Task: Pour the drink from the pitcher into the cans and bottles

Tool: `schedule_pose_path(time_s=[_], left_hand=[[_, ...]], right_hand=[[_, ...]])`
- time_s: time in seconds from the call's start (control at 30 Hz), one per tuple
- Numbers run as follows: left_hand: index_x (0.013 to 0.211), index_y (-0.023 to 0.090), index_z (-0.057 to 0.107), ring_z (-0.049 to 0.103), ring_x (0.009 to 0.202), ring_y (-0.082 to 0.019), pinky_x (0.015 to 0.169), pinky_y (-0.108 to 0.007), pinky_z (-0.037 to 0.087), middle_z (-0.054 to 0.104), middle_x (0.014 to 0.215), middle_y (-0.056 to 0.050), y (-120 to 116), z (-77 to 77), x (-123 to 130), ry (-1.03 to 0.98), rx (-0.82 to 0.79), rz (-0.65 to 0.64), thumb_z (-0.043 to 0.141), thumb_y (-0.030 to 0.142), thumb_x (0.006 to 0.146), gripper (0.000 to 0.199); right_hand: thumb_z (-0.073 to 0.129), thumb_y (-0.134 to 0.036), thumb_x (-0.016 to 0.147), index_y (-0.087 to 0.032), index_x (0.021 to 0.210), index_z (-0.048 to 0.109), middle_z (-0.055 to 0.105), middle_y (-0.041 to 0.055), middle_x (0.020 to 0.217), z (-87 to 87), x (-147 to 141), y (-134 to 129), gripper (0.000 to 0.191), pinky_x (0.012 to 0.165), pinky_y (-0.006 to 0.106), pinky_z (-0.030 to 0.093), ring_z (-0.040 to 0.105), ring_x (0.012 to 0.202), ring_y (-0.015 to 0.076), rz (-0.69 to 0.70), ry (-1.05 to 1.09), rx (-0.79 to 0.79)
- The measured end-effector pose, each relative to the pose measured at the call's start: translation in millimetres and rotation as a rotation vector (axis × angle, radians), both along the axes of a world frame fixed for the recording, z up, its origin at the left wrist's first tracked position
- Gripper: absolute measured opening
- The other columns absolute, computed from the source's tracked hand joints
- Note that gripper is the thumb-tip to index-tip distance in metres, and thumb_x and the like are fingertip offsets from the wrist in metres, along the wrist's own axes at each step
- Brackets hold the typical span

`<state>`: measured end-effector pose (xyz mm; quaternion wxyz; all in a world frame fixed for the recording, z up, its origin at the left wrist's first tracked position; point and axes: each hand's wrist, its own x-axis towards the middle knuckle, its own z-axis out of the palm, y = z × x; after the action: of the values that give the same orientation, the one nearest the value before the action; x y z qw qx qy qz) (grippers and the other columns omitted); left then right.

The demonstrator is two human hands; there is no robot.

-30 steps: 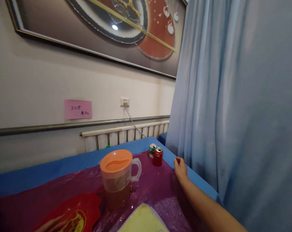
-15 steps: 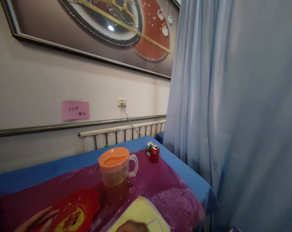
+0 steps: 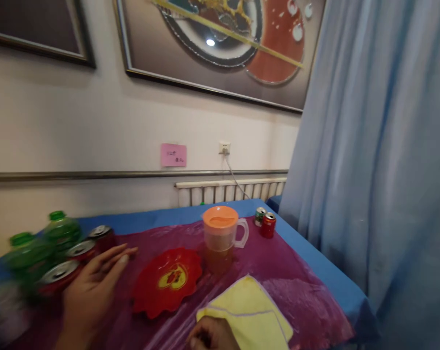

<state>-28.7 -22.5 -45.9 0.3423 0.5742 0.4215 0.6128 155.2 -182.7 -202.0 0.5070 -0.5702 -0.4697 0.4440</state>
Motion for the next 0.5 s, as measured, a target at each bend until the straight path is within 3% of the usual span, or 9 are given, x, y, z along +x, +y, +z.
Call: schedule_pose_path(time_s=[0.13,0.27,0.37,0.5], left_hand=[[0.101,0.020,0.067,0.076,0.095,-0.029,0.087,-0.041,0.062,0.080,0.098,-0.011,-19.0,-10.1,-11.3,0.082,-0.100,-0.204,0.072,0.054,0.069,0.047],[0.103,0.025,0.069,0.074,0.100,-0.029,0.092,-0.041,0.060,0.079,0.105,-0.009,-40.5,-36.9,-38.1,0.293,-0.110,-0.235,0.067,0.049,0.076,0.036],[0.119,0.026,0.064,0.071,0.108,-0.030,0.100,-0.045,0.056,0.074,0.118,-0.008,-41.7,-50.0,-66.6,0.474,-0.055,-0.014,0.066,0.047,0.076,0.049],[0.126,0.017,0.057,0.060,0.124,-0.036,0.109,-0.054,0.046,0.062,0.135,-0.016,-17.3,-58.3,-101.2,0.590,0.071,0.345,0.059,0.052,0.076,0.061]], right_hand=[[0.067,-0.063,0.077,-0.019,0.080,0.064,0.060,-0.0021,0.062,-4.8,-1.3,-6.0,0.044,0.045,0.021,0.037,0.049,0.043,0.0097,0.051,0.101,-0.020],[0.068,-0.071,0.075,-0.020,0.081,0.064,0.060,-0.0021,0.063,5.1,1.3,-11.9,0.051,0.046,0.021,0.037,0.049,0.044,0.0097,0.069,0.146,-0.017],[0.065,-0.070,0.078,-0.019,0.082,0.064,0.060,-0.0013,0.063,9.9,2.7,-15.4,0.051,0.047,0.022,0.037,0.050,0.045,0.0102,0.091,0.173,0.013],[0.067,-0.067,0.079,-0.018,0.081,0.065,0.064,0.0008,0.067,15.6,2.6,-17.3,0.049,0.047,0.021,0.036,0.052,0.048,0.0105,0.051,0.210,0.031]])
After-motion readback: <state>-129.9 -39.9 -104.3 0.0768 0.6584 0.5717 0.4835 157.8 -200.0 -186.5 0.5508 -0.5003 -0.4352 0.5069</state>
